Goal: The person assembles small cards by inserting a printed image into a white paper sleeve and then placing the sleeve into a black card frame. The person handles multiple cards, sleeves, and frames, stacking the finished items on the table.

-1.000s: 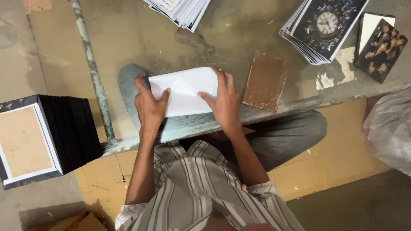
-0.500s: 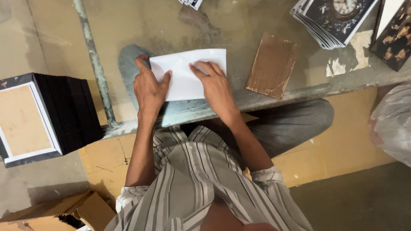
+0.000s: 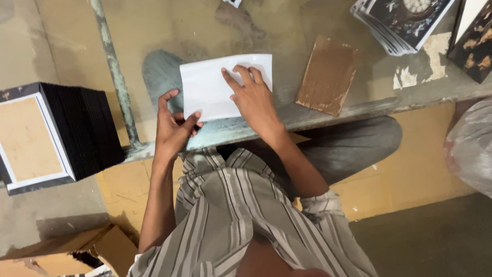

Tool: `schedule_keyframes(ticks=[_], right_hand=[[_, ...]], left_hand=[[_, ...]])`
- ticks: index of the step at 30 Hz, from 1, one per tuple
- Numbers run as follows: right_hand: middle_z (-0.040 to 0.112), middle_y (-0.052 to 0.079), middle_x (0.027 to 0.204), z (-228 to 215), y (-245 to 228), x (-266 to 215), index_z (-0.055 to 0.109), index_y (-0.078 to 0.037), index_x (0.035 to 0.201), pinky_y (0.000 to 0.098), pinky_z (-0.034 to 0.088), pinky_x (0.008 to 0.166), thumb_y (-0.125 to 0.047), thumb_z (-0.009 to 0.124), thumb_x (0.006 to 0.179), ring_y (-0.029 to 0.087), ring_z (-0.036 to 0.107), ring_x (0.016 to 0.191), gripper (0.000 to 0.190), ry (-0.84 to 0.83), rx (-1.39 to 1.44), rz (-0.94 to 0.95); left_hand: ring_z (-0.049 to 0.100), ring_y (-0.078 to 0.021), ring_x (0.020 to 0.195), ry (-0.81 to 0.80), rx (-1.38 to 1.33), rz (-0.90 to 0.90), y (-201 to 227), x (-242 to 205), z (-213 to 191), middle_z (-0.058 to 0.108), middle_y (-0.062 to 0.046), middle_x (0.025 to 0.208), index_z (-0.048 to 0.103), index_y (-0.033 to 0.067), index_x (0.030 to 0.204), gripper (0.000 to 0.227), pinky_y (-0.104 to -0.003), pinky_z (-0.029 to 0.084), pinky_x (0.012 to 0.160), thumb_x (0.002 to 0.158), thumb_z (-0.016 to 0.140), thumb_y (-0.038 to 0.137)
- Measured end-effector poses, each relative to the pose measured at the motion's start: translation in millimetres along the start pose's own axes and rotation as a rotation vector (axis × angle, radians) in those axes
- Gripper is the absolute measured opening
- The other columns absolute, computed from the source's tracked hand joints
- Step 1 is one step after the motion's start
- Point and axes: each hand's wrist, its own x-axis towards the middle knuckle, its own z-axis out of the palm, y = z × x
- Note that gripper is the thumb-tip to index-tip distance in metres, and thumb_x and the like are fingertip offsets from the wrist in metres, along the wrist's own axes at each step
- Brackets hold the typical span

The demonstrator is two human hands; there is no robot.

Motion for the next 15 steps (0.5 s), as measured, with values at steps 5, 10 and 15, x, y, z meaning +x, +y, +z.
schedule_keyframes(ticks=[5,10,15], right_hand=[[0.048,0.01,0.14,6.6,3.2,3.8,0.054,-0.015,0.15,0.0418,0.052,0.096,-0.016,0.081,0.082,0.036,0.047,0.121,0.073,-0.045,-0.098,-0.026],[0.047,0.006,0.134,8.0,6.5,13.6,0.052,-0.016,0.152,0.0386,0.059,0.077,-0.019,0.084,0.082,0.032,0.047,0.118,0.078,-0.094,-0.143,-0.016],[0.046,0.006,0.128,4.8,7.9,11.6,0.052,-0.017,0.151,0.0379,0.059,0.071,-0.022,0.086,0.078,0.031,0.047,0.114,0.081,-0.087,-0.163,-0.035]], left_hand=[[0.058,-0.0113,0.052,0.04,-0.041,0.002,-7.6,-5.9,3.3,0.071,-0.01,0.072,0.03,0.0048,0.143,0.064,-0.026,0.042,0.047,0.094,0.071,0.003],[0.063,-0.0108,0.055,0.101,0.038,0.045,-4.3,-10.6,4.7,0.075,-0.01,0.075,0.033,0.0039,0.14,0.059,-0.025,0.048,0.05,0.095,0.072,0.003],[0.069,-0.0133,0.059,0.114,0.203,0.096,0.5,-20.3,4.4,0.077,-0.011,0.075,0.037,0.0032,0.136,0.052,-0.028,0.05,0.056,0.097,0.071,0.007]])
